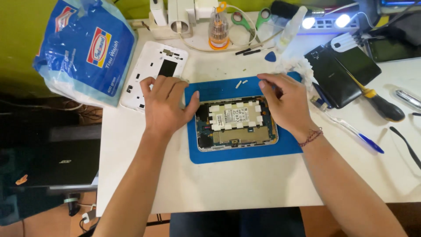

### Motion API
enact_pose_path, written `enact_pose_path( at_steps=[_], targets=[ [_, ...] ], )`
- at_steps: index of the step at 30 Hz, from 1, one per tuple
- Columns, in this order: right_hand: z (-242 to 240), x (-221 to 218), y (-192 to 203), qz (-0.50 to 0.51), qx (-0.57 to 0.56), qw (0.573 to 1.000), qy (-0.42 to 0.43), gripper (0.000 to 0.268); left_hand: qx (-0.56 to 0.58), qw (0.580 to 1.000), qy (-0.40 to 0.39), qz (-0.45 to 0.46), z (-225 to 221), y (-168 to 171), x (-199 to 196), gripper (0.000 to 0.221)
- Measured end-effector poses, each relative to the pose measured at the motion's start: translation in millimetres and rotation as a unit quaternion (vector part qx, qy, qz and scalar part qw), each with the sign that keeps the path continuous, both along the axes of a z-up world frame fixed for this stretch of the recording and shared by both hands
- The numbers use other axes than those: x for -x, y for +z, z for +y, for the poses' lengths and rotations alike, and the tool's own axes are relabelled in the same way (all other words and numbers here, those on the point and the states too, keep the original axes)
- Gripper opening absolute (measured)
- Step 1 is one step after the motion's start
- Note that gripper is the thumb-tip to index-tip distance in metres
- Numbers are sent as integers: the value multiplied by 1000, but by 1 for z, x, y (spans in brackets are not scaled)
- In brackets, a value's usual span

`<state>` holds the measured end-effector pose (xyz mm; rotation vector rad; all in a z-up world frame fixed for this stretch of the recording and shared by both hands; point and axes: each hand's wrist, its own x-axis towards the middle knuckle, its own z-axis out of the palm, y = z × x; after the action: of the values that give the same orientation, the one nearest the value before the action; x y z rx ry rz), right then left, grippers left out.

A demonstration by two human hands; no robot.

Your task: Repairing the internal components of a tablet using a screwdriver and prying tool.

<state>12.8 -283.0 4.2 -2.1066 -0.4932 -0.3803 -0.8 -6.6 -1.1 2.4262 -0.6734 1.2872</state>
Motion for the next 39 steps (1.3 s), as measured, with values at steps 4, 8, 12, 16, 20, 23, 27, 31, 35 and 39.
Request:
enact_pose_path(
  at_steps=[4,8,12,16,20,23,27,31,35,39],
  targets=[
    [-2,2,0,-4,-21,1000,23,18,7,1000,-5,-3,1,-4,-2,23],
    [-6,0,2,60,-147,987,14,17,8,1000,11,-11,2,-6,-5,22],
    [-12,-4,-5,60,-223,973,-5,18,11,999,36,-20,-2,0,-1,24],
    [-7,-3,2,67,-234,970,2,19,28,998,52,-30,4,-2,-1,30],
    [-6,-3,6,98,-260,960,-22,21,57,996,49,-54,13,-16,-5,34],
    [-6,-6,4,100,-268,958,-29,23,53,996,46,-61,12,-18,-3,39],
    [-6,-7,5,106,-256,960,-33,24,40,997,29,-51,11,-16,0,47],
    [-6,-10,5,105,-245,963,-31,23,42,999,3,-34,-4,-6,1,46],
    [-6,-8,6,109,-239,964,-35,23,23,1000,-3,17,-29,10,8,35],
    [-8,-8,8,108,-193,974,-40,27,-72,983,-41,165,-48,27,18,53]
  ],
)
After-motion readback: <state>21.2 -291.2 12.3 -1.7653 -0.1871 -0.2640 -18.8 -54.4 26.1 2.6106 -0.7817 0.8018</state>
